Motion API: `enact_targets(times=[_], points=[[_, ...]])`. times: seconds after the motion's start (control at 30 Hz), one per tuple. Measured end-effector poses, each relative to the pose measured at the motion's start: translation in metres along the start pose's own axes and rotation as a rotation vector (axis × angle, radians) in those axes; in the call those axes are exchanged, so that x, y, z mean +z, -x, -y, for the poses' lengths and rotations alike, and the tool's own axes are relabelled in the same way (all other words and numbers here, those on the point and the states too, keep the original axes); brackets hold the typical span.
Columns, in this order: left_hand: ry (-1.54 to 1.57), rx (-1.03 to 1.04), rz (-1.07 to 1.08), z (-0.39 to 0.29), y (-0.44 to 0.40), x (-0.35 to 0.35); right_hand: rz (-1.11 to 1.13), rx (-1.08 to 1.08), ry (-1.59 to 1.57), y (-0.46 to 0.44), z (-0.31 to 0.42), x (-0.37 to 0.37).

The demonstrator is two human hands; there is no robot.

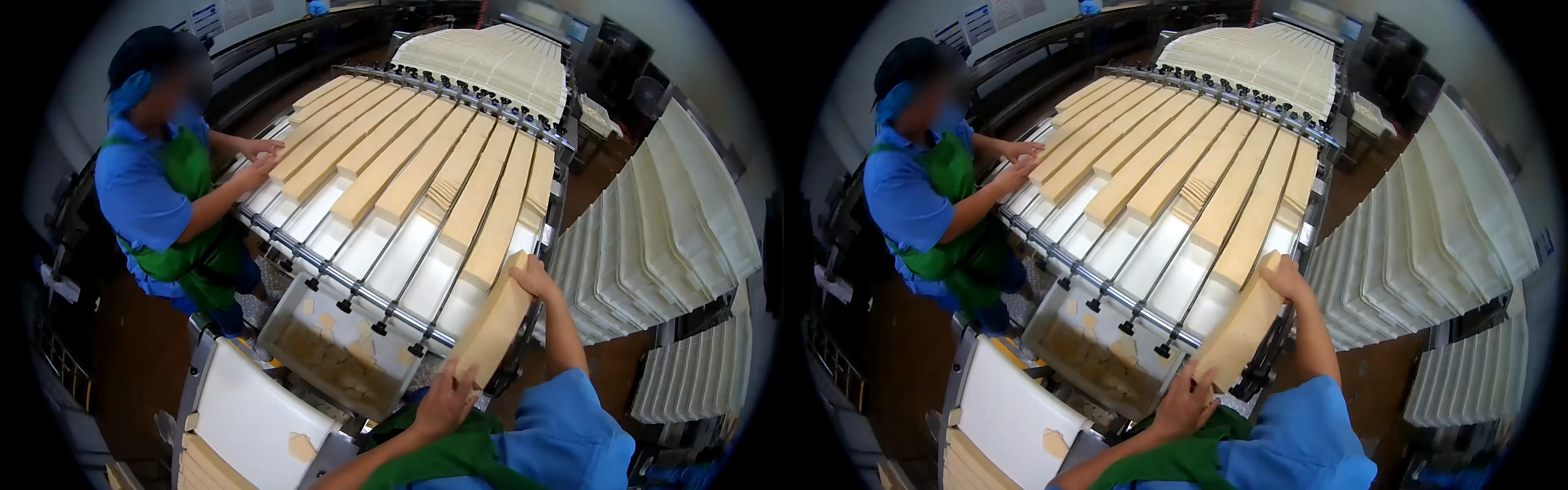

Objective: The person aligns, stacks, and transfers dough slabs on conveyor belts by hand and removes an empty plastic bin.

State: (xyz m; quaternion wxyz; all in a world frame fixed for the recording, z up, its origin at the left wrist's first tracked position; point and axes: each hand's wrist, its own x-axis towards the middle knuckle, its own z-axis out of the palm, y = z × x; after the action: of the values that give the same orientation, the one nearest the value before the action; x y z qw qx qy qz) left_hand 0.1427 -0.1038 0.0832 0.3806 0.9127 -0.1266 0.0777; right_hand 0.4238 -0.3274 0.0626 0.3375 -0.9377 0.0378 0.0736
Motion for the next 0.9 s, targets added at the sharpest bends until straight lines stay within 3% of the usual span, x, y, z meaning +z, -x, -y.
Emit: enact_targets(times=[0.07,0.1,0.17,0.3,0.47,0.63,0.8,0.87,0.9], points=[[0.131,0.018,0.197,-0.005,-0.013,0.015,0.108,-0.105,0.212,-0.014,-0.007,-0.01],[0.126,0.012,0.195,-0.005,-0.023,0.02,0.113,-0.109,0.208,-0.023,-0.001,-0.016],[0.206,0.008,0.254,-0.006,-0.037,0.027,0.157,-0.033,0.487,-0.044,0.009,-0.022],[0.225,-0.044,0.288,-0.001,-0.067,0.044,0.077,-0.06,0.514,-0.099,-0.007,-0.023],[0.237,-0.128,0.285,0.005,-0.097,0.06,0.163,0.064,0.534,-0.125,-0.006,-0.023],[0.232,-0.089,0.279,0.023,-0.107,0.087,-0.14,-0.095,0.454,-0.145,-0.032,-0.01],[0.296,-0.15,0.302,0.024,-0.12,0.094,-0.102,-0.16,0.469,-0.146,-0.034,-0.024],[0.218,-0.034,0.21,0.027,-0.124,0.098,-0.095,-0.189,0.439,-0.145,-0.033,-0.025],[0.215,-0.037,0.206,0.03,-0.127,0.102,-0.205,-0.202,0.468,-0.14,-0.032,-0.023]])
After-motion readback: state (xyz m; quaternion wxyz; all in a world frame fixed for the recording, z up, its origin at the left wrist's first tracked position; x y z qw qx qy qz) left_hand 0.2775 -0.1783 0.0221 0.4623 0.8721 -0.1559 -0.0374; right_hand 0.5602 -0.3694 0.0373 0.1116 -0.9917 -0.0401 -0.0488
